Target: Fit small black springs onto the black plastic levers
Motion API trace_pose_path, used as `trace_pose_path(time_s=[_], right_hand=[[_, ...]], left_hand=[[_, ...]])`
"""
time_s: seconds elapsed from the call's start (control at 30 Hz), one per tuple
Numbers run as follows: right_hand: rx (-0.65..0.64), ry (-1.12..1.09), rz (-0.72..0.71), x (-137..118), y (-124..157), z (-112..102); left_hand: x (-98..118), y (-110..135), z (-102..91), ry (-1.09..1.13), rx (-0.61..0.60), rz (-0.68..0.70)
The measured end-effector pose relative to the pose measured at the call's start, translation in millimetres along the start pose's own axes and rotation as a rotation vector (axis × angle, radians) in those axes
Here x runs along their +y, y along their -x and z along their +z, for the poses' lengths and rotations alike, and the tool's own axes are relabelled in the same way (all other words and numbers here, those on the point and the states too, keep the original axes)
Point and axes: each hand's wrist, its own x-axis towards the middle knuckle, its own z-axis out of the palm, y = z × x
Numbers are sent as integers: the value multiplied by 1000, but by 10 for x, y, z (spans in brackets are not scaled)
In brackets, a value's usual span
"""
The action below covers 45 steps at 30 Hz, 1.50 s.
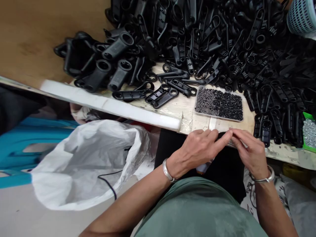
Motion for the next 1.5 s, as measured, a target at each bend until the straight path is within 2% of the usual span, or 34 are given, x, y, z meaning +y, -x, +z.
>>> trace_pose_path(time_s=[0.1,0.2,0.3,0.37,0.47,0.57,0.67,0.8,0.93,1.13,1.33,1.5], right_hand=[[24,142,8,85,-152,-85],[2,235,-20,148,-367,-113],[-95,327,-34,181,-632,-48],[-188,412,-8,190,-810,23],[-279,554,44,188,-1030,116],[-331,644,77,171,-1162,166],[-386,680,102,145,-1219,185],[-424,739,115,122,-1243,205],[-434,745,128,154,-1261,226],[-443,729,124,191,-1245,178],[-426,652,70,123,-1208,211],[-453,678,82,114,-1233,287]], left_hand=[[-70,-19,53,-143,-22,-9],[-83,-46,161,-131,-77,-9],[-79,-69,213,-88,-114,-9],[-107,-91,189,-54,-81,-16],[-245,-183,100,-18,-3,-102],[-468,-378,30,-28,-28,-244],[-660,-601,40,-3,-136,-286],[-748,-758,136,11,-232,-233],[-733,-764,191,6,-208,-212],[-704,-760,131,-8,-276,-246],[-712,-702,167,12,-205,-233],[-743,-658,233,30,-207,-197]])
